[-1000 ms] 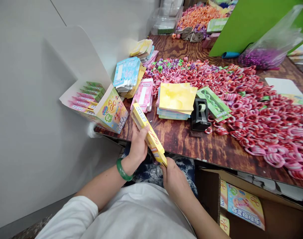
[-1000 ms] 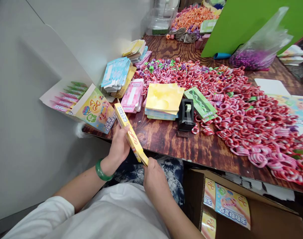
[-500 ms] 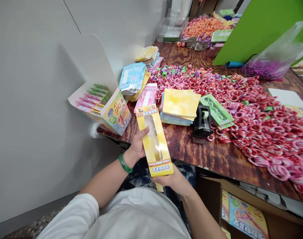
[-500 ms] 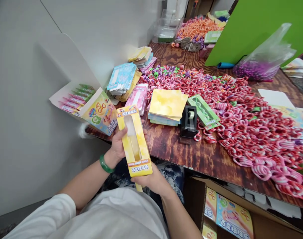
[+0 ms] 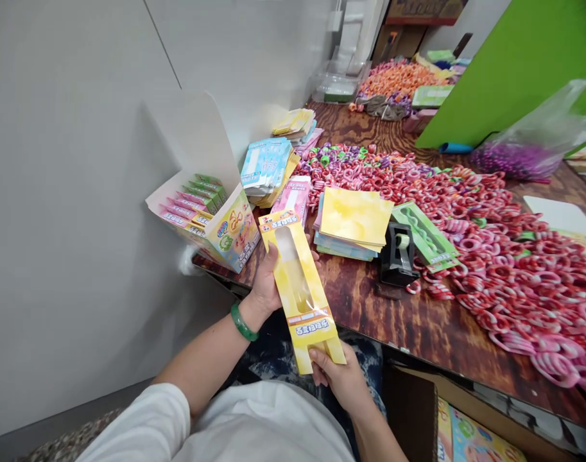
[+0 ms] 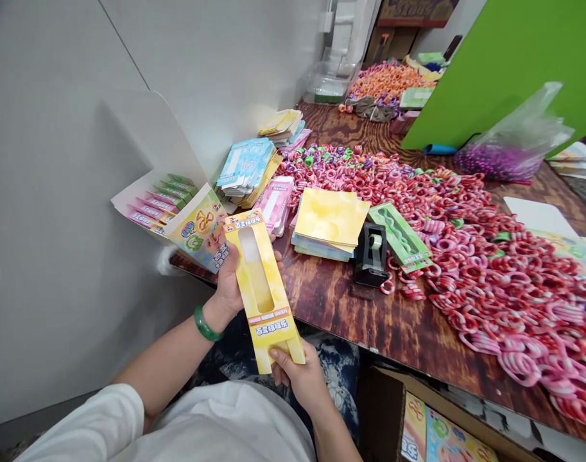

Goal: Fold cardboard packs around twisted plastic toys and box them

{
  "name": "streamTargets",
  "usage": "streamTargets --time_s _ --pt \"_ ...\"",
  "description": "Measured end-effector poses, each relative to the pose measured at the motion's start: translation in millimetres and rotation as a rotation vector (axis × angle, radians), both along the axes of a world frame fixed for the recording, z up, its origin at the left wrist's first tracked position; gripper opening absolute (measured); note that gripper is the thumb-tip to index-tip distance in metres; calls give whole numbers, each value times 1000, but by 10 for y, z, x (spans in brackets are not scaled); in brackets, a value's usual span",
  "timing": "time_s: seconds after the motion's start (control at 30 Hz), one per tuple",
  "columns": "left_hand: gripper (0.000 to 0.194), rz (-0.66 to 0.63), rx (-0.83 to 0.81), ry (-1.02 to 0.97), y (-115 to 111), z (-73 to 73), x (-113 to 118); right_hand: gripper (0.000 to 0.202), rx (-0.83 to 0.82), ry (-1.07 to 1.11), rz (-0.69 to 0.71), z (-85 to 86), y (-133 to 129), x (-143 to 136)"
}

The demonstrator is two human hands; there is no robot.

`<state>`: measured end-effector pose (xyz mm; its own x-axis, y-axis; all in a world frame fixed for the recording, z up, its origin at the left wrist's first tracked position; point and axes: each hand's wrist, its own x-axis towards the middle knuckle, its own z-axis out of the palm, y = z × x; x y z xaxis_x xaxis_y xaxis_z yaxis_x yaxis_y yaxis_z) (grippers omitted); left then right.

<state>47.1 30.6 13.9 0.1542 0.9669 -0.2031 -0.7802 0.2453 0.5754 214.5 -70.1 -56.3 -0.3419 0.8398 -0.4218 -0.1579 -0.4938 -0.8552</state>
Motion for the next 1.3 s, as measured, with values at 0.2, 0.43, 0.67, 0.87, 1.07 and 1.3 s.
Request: streamTargets --time_s 0.2,0.43,0.67,0.87,1.07,1.3 --pt "85 -55 94 31 -68 26 66 34 124 -5 -63 -76 134 -52" --pt "84 -91 135 -31 -97 -11 107 30 140 62 -156 -70 202 -161" --pt "76 -79 56 -198 -83 -60 151 31 214 127 -468 8 334 -367" --pt "70 -24 27 -204 -39 -38 58 20 299 51 -402 49 312 -366" --pt "67 32 8 -161 -32 35 12 12 156 70 -363 86 176 -297" --pt "67 -12 67 -134 -14 78 82 10 165 120 -437 70 197 -344"
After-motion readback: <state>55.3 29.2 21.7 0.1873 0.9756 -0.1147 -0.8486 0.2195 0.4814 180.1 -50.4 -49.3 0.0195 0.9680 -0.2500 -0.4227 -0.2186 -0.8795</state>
